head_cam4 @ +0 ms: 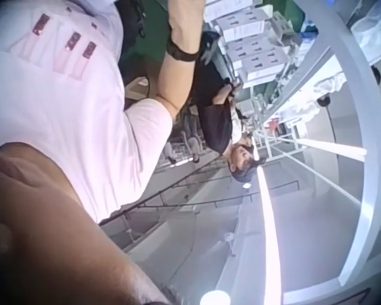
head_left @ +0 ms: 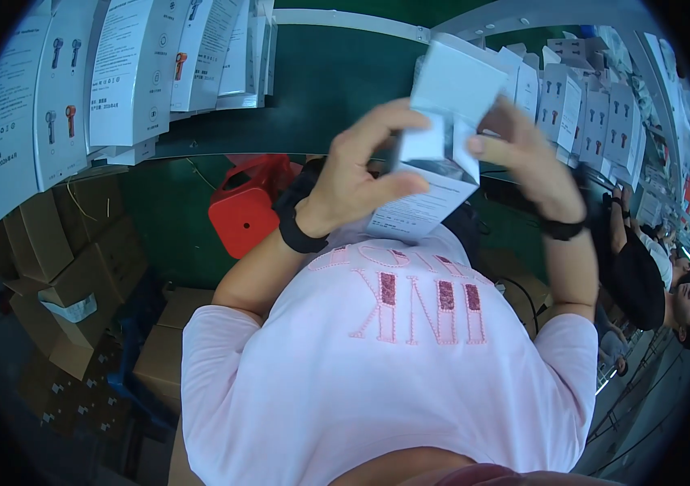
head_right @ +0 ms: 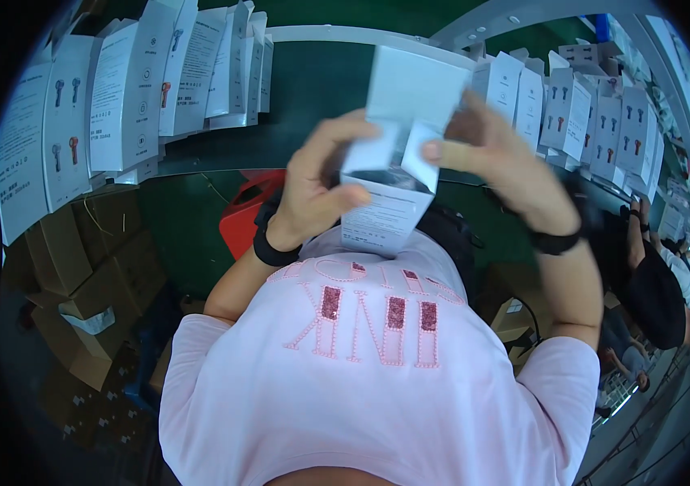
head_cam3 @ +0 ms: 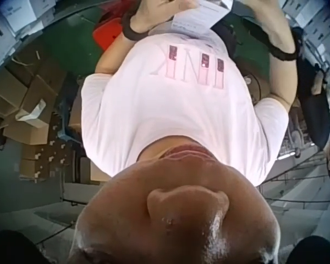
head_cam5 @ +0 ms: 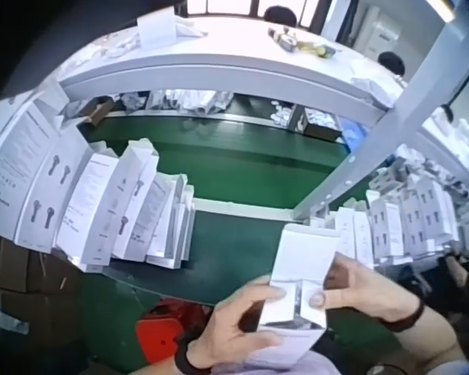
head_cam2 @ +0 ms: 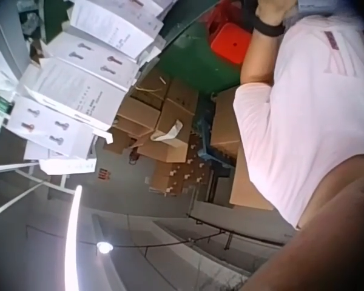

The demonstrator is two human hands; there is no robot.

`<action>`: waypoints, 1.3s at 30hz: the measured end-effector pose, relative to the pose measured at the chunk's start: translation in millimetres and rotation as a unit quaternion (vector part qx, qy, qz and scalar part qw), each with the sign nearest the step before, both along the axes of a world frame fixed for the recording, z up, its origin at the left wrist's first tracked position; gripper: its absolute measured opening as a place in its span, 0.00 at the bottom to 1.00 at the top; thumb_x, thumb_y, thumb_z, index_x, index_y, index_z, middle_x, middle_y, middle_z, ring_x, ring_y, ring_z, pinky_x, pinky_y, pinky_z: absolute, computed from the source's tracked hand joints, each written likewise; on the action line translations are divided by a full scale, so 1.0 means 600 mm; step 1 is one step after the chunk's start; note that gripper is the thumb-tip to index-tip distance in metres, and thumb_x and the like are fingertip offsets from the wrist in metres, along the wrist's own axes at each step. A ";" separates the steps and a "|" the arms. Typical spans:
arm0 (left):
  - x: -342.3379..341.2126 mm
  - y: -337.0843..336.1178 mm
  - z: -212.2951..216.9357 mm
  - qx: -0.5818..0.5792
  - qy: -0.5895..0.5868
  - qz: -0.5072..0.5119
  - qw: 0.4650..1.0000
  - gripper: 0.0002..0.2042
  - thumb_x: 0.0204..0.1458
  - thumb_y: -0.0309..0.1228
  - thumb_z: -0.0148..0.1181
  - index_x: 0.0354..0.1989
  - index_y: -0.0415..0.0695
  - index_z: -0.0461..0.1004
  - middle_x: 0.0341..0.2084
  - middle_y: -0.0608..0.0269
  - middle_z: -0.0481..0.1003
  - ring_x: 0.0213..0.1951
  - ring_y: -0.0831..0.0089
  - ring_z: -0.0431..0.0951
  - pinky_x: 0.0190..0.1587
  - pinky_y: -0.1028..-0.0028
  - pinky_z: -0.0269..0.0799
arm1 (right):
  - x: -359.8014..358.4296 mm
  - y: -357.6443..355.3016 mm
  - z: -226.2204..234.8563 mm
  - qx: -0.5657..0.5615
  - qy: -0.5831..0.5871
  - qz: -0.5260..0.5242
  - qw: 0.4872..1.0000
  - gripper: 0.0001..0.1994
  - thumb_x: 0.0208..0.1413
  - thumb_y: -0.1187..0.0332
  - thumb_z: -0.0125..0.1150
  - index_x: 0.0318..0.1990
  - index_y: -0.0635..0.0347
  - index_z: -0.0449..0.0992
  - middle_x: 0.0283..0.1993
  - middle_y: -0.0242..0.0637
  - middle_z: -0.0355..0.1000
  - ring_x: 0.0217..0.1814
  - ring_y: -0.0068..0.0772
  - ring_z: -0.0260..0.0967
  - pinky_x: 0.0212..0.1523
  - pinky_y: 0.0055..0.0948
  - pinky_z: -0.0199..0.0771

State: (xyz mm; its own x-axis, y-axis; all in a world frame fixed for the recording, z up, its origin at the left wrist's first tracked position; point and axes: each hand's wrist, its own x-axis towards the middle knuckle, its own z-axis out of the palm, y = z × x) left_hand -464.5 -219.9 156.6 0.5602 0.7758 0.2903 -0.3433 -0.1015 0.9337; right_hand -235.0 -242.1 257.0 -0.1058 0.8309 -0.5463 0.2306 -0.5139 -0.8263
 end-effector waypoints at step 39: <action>0.066 -0.011 0.014 -0.167 0.037 -0.090 0.981 0.31 0.40 0.32 0.76 0.54 0.45 0.68 0.39 0.59 0.76 0.41 0.74 0.77 0.40 0.76 0.75 | 0.004 -0.085 0.008 0.250 -0.149 0.094 0.952 0.15 0.62 0.65 0.53 0.53 0.60 0.76 0.58 0.48 0.68 0.56 0.42 0.70 0.53 0.33 0.70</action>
